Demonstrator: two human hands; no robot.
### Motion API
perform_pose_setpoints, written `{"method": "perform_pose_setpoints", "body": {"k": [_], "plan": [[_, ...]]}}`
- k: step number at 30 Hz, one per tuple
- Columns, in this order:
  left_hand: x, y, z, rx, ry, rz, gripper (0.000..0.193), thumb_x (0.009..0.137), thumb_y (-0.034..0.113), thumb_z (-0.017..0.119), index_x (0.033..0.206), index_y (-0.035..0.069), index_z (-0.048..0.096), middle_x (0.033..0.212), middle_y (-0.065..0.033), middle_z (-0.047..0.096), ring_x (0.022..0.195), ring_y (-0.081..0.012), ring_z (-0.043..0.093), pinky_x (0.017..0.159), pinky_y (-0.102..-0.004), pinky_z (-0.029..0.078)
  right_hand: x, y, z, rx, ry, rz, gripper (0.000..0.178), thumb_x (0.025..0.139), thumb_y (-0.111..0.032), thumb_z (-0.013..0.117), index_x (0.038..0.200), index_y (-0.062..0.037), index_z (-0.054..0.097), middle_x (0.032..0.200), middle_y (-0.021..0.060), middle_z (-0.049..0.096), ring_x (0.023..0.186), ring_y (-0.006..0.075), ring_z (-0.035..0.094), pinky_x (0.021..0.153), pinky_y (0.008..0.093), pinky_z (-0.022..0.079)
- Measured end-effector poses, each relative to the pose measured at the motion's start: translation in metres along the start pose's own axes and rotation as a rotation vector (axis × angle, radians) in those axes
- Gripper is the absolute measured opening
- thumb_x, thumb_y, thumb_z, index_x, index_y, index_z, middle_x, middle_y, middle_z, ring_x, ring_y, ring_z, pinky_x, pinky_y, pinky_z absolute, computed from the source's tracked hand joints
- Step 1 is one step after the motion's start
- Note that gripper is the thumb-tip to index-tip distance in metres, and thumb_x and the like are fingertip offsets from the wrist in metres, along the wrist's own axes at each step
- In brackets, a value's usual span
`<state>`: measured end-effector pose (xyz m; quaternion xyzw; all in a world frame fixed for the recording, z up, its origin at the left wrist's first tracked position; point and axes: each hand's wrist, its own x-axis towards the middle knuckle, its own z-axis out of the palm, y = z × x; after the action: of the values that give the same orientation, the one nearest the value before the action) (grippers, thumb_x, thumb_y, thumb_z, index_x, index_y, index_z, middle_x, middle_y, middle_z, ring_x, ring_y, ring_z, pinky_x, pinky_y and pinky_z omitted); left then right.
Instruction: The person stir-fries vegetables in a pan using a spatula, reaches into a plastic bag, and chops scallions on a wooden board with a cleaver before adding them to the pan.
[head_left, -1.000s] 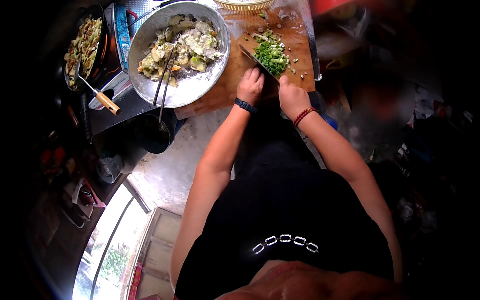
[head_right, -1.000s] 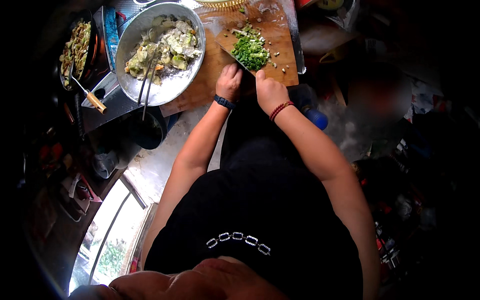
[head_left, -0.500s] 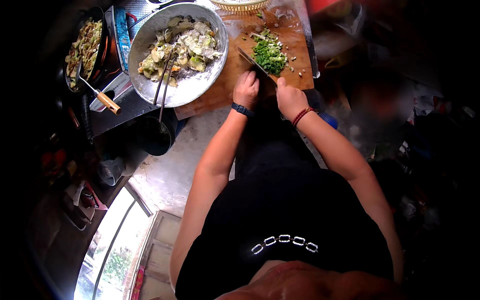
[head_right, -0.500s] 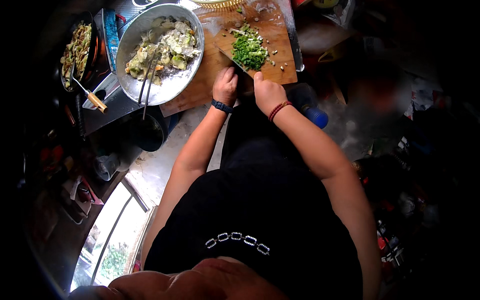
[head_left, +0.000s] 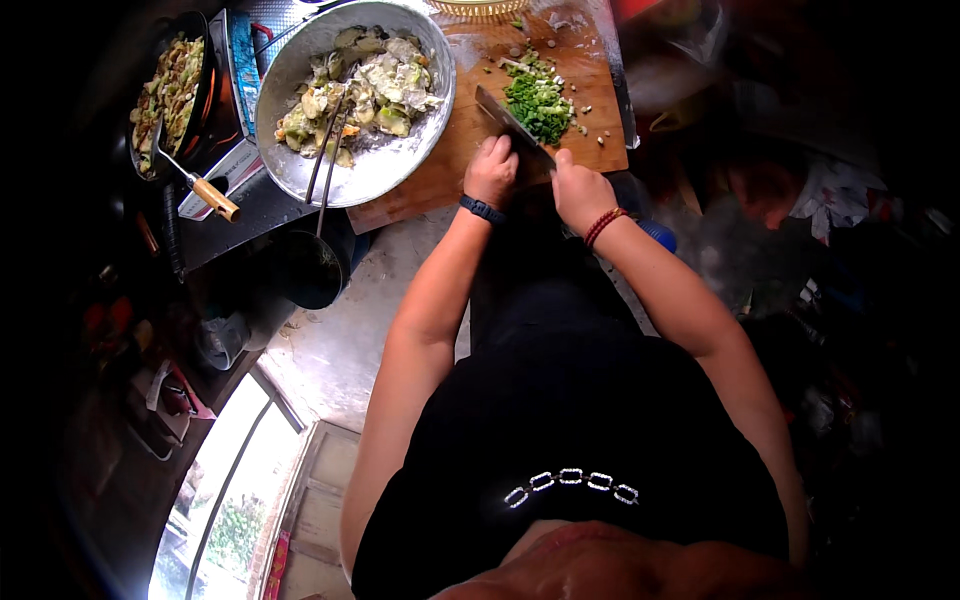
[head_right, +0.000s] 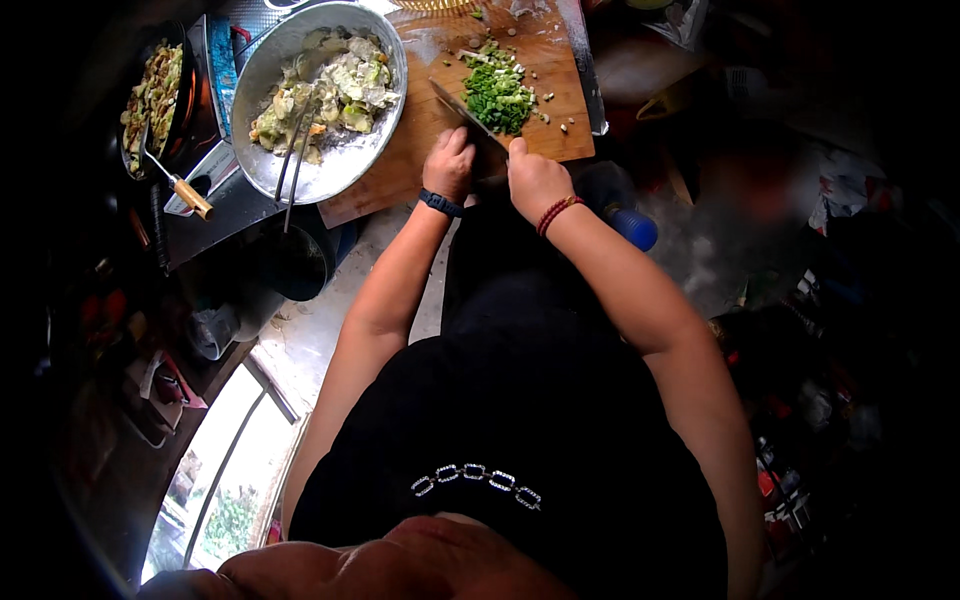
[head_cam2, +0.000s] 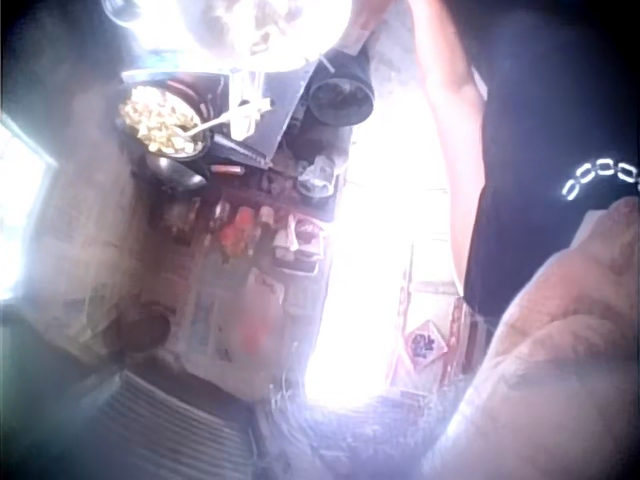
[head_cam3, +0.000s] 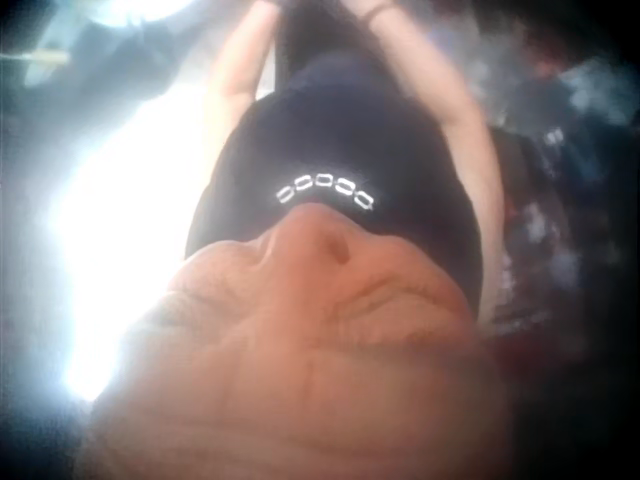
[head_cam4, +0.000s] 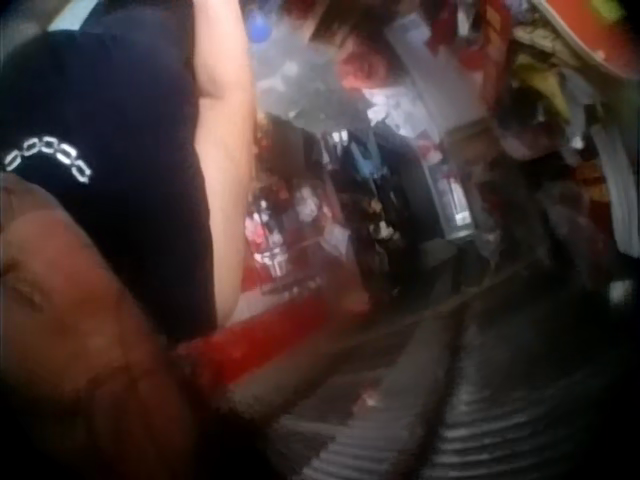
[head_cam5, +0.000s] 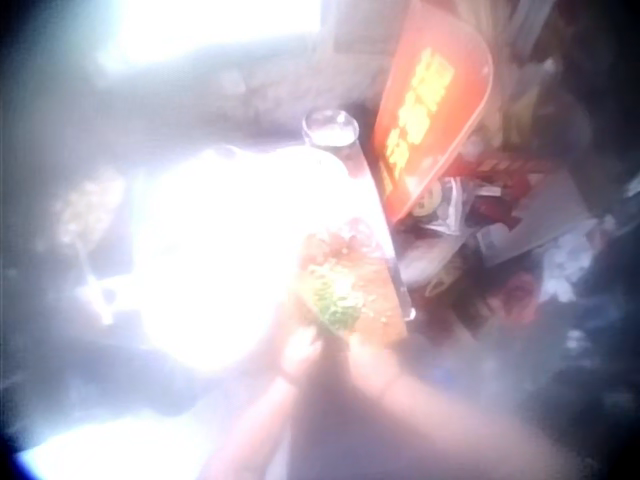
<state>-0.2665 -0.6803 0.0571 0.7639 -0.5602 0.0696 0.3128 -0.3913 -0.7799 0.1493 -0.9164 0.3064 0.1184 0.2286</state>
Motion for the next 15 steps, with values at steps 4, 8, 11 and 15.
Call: {"method": "perform_pose_setpoints", "body": {"k": [4,8,11,15], "plan": [[-0.003,-0.005,0.003,0.042,0.05,-0.028,0.001,0.071,0.005,0.055,0.072,0.005,0.055,0.09,-0.0088,0.052,0.081,-0.0244,0.054,0.066,-0.0345,0.05,-0.004,0.003,-0.019,-0.015,-0.058,-0.037,0.012,0.088,-0.011,0.045,0.096,-0.0018,0.044,0.072,0.0213,0.063,0.069,0.0385,0.064,0.063,0.0473,0.051],[-0.012,-0.003,0.005,0.075,-0.013,-0.066,0.006,0.07,0.005,0.055,0.075,0.004,0.057,0.09,-0.009,0.053,0.082,-0.0254,0.055,0.067,-0.0346,0.05,-0.023,-0.002,-0.02,-0.101,-0.14,-0.031,0.013,0.084,-0.006,0.046,0.095,-0.0012,0.044,0.072,0.0211,0.063,0.07,0.0381,0.064,0.063,0.0469,0.052],[-0.011,-0.005,0.005,0.007,0.028,-0.062,0.007,0.068,0.005,0.055,0.075,0.004,0.058,0.092,-0.009,0.055,0.085,-0.0264,0.056,0.068,-0.0347,0.05,-0.016,-0.002,0.0,-0.12,-0.077,-0.035,0.011,0.083,-0.005,0.046,0.093,-0.001,0.044,0.073,0.0208,0.063,0.069,0.0382,0.064,0.062,0.047,0.052],[-0.018,0.004,-0.008,0.019,0.054,-0.034,0.009,0.068,0.004,0.054,0.076,0.003,0.059,0.097,-0.0092,0.058,0.088,-0.0269,0.057,0.072,-0.0348,0.05,-0.005,-0.001,0.002,-0.04,-0.036,-0.032,0.011,0.084,-0.007,0.047,0.093,-0.0015,0.044,0.073,0.021,0.063,0.068,0.0383,0.064,0.06,0.0468,0.052]]}}
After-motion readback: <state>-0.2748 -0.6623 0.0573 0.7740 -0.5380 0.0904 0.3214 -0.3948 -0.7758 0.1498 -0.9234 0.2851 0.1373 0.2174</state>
